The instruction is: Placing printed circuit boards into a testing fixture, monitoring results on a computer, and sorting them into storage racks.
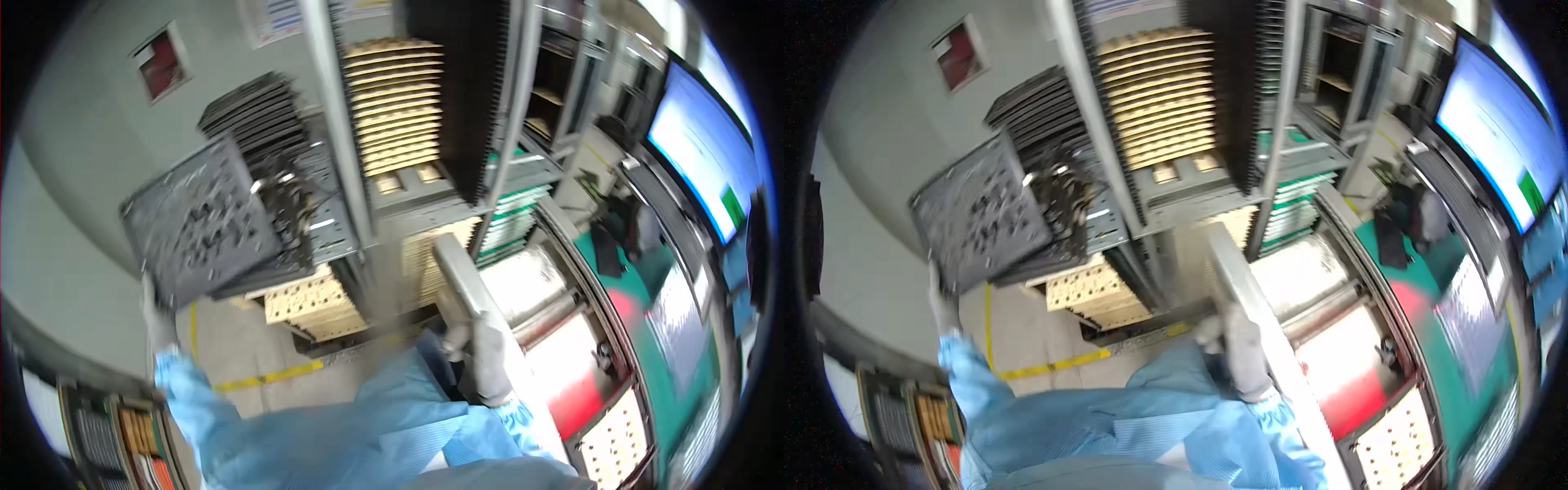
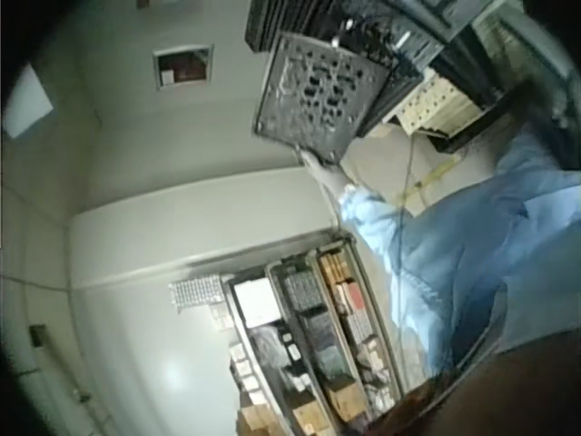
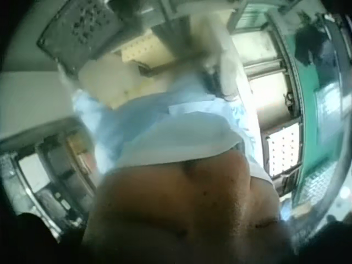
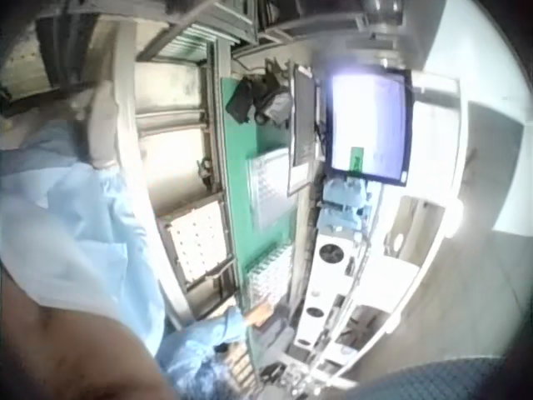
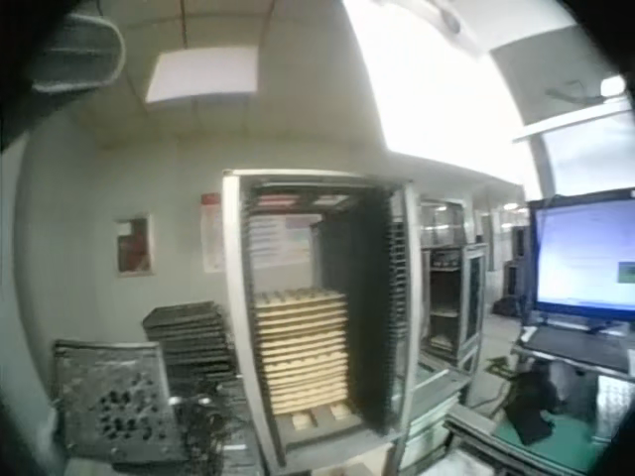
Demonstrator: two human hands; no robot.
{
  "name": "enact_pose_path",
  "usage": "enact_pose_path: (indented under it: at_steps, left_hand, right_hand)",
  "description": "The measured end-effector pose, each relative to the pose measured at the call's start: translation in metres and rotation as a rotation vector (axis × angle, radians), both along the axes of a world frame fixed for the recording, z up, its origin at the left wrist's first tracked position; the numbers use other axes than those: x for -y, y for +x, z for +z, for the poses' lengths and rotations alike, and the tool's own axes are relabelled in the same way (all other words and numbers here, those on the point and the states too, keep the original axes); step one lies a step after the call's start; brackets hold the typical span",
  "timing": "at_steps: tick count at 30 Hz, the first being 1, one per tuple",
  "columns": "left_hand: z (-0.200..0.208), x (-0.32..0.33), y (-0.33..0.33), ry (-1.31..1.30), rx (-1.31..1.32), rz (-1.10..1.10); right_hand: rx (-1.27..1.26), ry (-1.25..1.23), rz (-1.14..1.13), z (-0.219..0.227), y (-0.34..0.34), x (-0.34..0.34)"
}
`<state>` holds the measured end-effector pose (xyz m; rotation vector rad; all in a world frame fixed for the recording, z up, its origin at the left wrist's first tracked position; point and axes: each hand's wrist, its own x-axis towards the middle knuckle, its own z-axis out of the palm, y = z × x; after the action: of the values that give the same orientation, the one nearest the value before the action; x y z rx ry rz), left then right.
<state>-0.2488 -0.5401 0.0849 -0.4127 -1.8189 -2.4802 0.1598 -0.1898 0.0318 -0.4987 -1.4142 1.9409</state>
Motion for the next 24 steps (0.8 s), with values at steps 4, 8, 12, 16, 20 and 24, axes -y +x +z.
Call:
enact_pose_path:
  at_steps: [4,8,12,16,20,24]
  left_hand:
    - [-0.013,-0.025,0.094,0.233,0.183,-0.074]
    - [-0.061,-0.054,0.104,0.126,-0.130,-0.312]
    - [-0.090,-0.119,0.071,-0.429,-0.797,-0.212]
    - [-0.111,-0.213,0.049,-0.252,-1.140,-0.452]
    - [-0.066,-0.297,0.101,-0.161,-0.862,-0.772]
    - [-0.064,-0.352,0.103,-0.025,-0.803,-0.943]
  right_hand:
    - [0.145,0.639,0.238,0.001,-0.040,0.000]
    - [0.269,0.456,0.489,0.000,-0.053,0.015]
    - [0.063,0.341,0.183,0.029,-0.033,0.000]
    - [-0.053,0.439,-0.033,0.068,0.020,-0.034]
    - [0.491,0.413,-0.021,0.066,0.099,-0.022]
    - [0.172,0.013,-0.023,0.027,0.156,-0.015]
